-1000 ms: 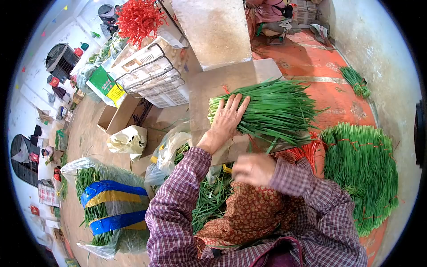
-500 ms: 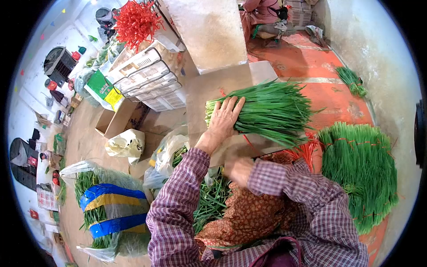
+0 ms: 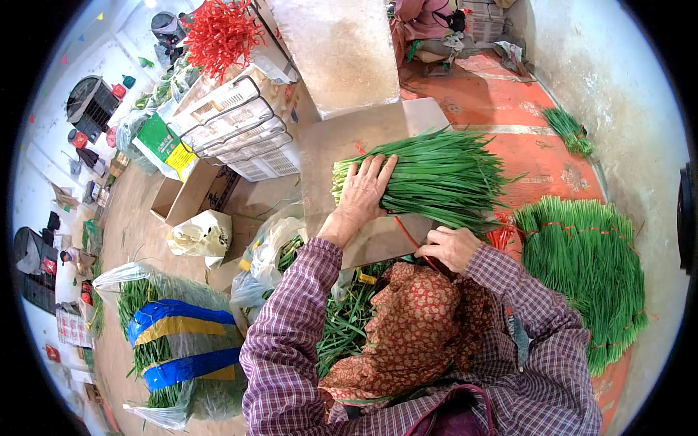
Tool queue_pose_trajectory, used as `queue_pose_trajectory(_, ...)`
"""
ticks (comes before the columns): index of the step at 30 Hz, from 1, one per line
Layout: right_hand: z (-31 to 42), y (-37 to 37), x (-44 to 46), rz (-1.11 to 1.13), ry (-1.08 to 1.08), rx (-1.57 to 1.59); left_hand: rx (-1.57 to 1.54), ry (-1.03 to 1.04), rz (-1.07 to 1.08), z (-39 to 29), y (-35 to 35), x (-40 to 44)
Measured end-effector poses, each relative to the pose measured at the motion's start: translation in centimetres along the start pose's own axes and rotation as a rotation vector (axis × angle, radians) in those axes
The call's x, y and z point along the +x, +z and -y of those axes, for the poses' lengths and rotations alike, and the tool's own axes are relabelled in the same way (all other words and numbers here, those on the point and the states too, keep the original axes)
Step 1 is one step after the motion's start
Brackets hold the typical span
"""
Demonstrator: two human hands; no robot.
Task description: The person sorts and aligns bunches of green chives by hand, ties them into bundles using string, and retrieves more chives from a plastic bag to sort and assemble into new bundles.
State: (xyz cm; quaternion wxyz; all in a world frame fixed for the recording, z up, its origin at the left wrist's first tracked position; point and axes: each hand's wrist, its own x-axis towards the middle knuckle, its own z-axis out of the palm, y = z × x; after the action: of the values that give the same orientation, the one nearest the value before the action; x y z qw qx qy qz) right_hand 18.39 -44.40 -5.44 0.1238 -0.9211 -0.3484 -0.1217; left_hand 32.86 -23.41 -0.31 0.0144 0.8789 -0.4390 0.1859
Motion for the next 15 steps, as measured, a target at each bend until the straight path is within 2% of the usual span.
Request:
queue_pose_trajectory(7,0.8,1.3,0.6,-0.073,-0.063,0.015,-0.047,0.0,-0.025,0.0,-0.2,0.1)
queue_pose_trajectory(13,3.3,0.2,5.7,-0.335,-0.138,0.142,-0.034,0.01,-0.021,0.0,0.1,0.2)
queue_pose_trajectory(15,3.2,-0.2,7.9,-0.365,-0.104,0.162,0.062,0.029,-0.042,0.3,0.9,0.2)
